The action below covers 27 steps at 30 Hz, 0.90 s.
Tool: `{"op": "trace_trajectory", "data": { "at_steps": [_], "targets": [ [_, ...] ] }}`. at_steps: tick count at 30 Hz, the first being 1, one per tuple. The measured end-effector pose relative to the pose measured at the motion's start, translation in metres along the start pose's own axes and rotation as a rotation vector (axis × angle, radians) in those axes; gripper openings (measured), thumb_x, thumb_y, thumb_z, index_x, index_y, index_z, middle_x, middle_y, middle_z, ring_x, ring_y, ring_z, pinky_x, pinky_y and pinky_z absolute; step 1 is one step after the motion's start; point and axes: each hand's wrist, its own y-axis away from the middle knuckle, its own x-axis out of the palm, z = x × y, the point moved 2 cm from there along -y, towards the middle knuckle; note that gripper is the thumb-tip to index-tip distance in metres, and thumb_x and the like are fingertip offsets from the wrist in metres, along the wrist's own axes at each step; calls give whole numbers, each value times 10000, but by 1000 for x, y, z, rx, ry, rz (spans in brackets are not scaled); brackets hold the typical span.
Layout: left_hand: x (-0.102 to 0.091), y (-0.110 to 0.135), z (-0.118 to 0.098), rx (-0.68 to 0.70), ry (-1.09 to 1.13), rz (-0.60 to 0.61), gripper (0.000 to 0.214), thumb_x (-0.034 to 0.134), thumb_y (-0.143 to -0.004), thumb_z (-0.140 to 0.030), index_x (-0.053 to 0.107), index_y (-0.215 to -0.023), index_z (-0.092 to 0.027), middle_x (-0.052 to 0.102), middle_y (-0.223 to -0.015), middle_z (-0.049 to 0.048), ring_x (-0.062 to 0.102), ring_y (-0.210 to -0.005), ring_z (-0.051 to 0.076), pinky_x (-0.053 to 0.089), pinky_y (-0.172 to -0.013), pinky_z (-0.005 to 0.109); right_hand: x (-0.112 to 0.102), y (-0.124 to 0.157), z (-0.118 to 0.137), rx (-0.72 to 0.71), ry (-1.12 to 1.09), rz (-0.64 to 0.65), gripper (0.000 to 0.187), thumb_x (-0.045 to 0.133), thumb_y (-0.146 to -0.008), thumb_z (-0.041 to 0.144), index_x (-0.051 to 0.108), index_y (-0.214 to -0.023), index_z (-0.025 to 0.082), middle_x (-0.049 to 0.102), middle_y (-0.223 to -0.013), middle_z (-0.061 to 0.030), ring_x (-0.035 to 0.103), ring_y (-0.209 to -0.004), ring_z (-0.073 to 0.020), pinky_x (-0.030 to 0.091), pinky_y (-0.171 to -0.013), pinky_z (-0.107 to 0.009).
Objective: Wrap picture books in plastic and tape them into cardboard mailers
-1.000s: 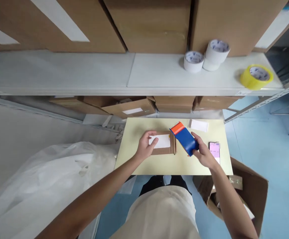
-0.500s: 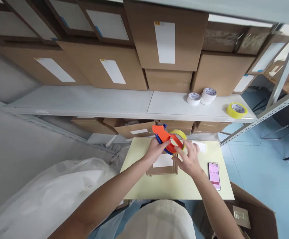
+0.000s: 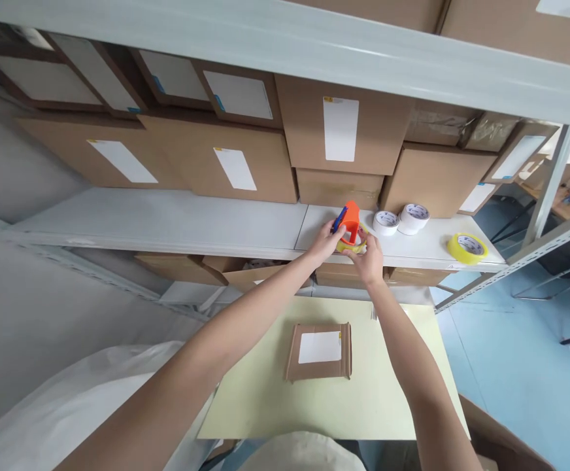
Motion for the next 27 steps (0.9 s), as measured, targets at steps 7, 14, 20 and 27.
{"op": "trace_trajectory", "data": {
  "at_steps": [7, 14, 20, 27],
  "targets": [
    [2, -26, 15, -42, -155, 41, 462, 329, -976, -446, 692, -890, -174, 721, -1017, 95, 566, -1152, 249, 394, -1032, 397, 16, -14, -23, 88, 79, 43, 590, 735, -715, 497, 559, -1187, 191, 618, -1222, -157, 586, -1117, -296, 470, -954, -457],
    [-3, -10, 20, -52, -73, 55, 527, 317, -973, -528, 680, -1027, -150, 681, -1176, 137, 578, -1187, 235, 425, -1002, 343, 17, -17, -27, 40, 99, 121, 886, 707, -741, 541, 321, -1441, 160, 487, -1422, -216, 471, -1318, -354, 398, -1057, -530],
    [-62, 113, 92, -16, -96, -56, 447, 441, -932, -484, 537, -1282, -223, 571, -1355, 114, 536, -1243, 215, 436, -1018, 355, -17, 105, -71, 24, 133, 86, 788, 567, -857, 443, 205, -1515, 204, 357, -1524, -193, 381, -1404, -322, 353, -1107, -568],
    [-74, 304, 237, -656, -128, 209, 625, 669, -749, -479, 524, -1287, -195, 525, -1407, 151, 479, -1329, 304, 454, -1016, 395, 6, 309, -133, 415, 70, 556, 815, 675, -643, 278, 397, -1408, 257, 599, -1281, -144, 619, -1155, -318, 520, -915, -526]
  ]
}}
